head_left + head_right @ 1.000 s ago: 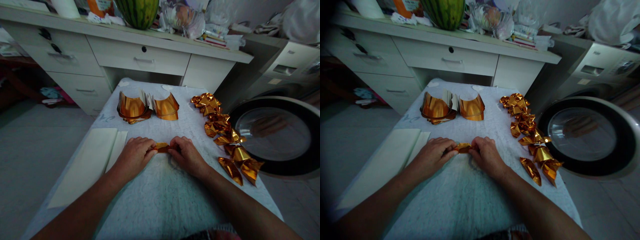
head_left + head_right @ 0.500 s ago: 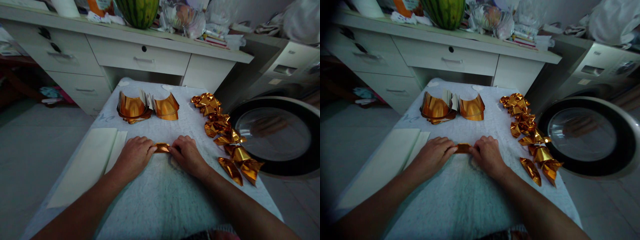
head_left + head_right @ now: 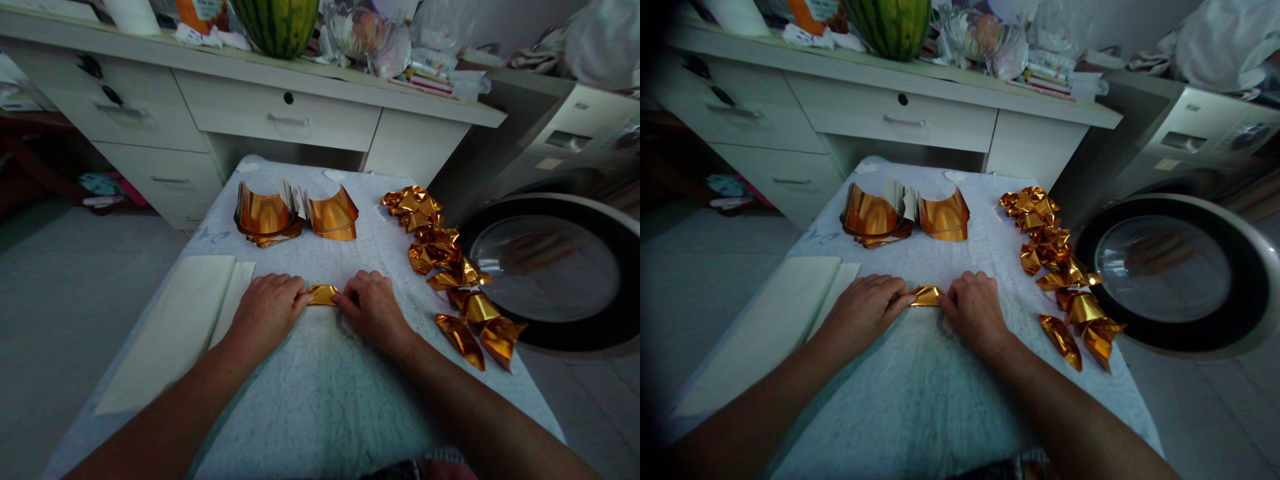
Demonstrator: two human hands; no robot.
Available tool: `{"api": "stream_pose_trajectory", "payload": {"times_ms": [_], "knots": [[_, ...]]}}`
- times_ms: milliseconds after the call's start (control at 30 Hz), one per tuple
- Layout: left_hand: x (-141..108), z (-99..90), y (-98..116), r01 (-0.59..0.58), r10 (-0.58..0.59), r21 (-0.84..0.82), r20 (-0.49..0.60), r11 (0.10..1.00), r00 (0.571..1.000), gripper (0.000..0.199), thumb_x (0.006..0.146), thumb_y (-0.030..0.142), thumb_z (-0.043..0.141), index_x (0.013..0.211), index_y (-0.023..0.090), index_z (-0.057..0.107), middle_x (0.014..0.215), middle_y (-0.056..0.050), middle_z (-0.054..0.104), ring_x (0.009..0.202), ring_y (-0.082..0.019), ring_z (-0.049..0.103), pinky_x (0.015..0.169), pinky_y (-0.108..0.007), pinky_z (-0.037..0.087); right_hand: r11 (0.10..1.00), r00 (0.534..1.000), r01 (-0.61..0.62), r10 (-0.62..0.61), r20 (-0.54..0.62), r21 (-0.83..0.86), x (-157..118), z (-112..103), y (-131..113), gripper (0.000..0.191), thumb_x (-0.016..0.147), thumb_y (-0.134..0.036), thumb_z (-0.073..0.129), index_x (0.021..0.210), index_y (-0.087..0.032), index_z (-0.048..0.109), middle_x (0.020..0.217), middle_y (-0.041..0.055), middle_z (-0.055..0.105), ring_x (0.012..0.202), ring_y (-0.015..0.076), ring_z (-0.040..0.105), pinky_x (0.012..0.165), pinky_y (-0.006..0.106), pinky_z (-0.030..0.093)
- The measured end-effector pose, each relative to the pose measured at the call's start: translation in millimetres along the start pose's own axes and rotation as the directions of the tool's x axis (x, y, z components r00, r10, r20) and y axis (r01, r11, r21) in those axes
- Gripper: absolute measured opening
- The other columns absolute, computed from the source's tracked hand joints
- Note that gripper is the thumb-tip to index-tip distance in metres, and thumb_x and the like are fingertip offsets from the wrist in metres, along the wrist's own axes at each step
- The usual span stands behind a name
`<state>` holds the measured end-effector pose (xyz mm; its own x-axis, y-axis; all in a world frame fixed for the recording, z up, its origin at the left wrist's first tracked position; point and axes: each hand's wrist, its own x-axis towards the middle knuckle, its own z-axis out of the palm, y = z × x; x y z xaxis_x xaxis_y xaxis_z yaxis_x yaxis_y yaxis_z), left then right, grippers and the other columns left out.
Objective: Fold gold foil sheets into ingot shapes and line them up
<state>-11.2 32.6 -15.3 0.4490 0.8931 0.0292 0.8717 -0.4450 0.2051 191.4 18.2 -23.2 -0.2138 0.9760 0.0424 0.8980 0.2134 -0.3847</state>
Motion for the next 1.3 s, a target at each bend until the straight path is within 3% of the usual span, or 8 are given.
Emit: {"api": "stream_pose_trajectory", "payload": {"times_ms": [233, 1100, 1300], "knots": [[0.4, -2.8, 1.6, 0.038, -0.038, -0.044, 0.002, 0.998, 0.999, 0.015, 0.091, 0.028, 0.059, 0.078, 0.021, 0.058, 0.074, -0.002, 0.066, 0.074, -0.02, 0.062, 0.068, -0.032, 0.041, 1.0, 1.0, -0.019, 0.019, 0.0, -0.01, 1.4, -0.7, -2.4, 0.027, 0.091, -0.037, 0.062, 0.07, -0.02, 0.065, 0.079, 0.0045, 0.063, 0.081, 0.0211, 0.051, 0.072, 0.036, 0.029], [1.0, 1.5, 2.6, 0.051, -0.052, -0.019, -0.025, 0.999, 0.998, 0.016, 0.093, 0.025, 0.051, 0.081, 0.02, 0.06, 0.08, -0.004, 0.068, 0.081, -0.023, 0.062, 0.073, -0.036, 0.042, 0.994, 0.999, -0.037, 0.038, 0.011, -0.098, 1.6, -1.8, -7.0, 0.027, 0.093, -0.036, 0.059, 0.072, -0.019, 0.063, 0.081, 0.0066, 0.064, 0.082, 0.0226, 0.053, 0.072, 0.036, 0.029], [0.7, 4.3, 3.2, 0.05, -0.053, -0.11, -0.028, 0.993, 0.998, 0.007, 0.09, 0.019, 0.053, 0.086, 0.02, 0.059, 0.082, -0.003, 0.064, 0.081, -0.022, 0.059, 0.073, -0.035, 0.042, 0.998, 0.998, -0.055, 0.053, -0.029, -0.037, 1.7, -0.6, -5.2, 0.015, 0.09, -0.03, 0.063, 0.08, -0.019, 0.062, 0.082, 0.005, 0.064, 0.081, 0.0219, 0.052, 0.074, 0.035, 0.03]]}}
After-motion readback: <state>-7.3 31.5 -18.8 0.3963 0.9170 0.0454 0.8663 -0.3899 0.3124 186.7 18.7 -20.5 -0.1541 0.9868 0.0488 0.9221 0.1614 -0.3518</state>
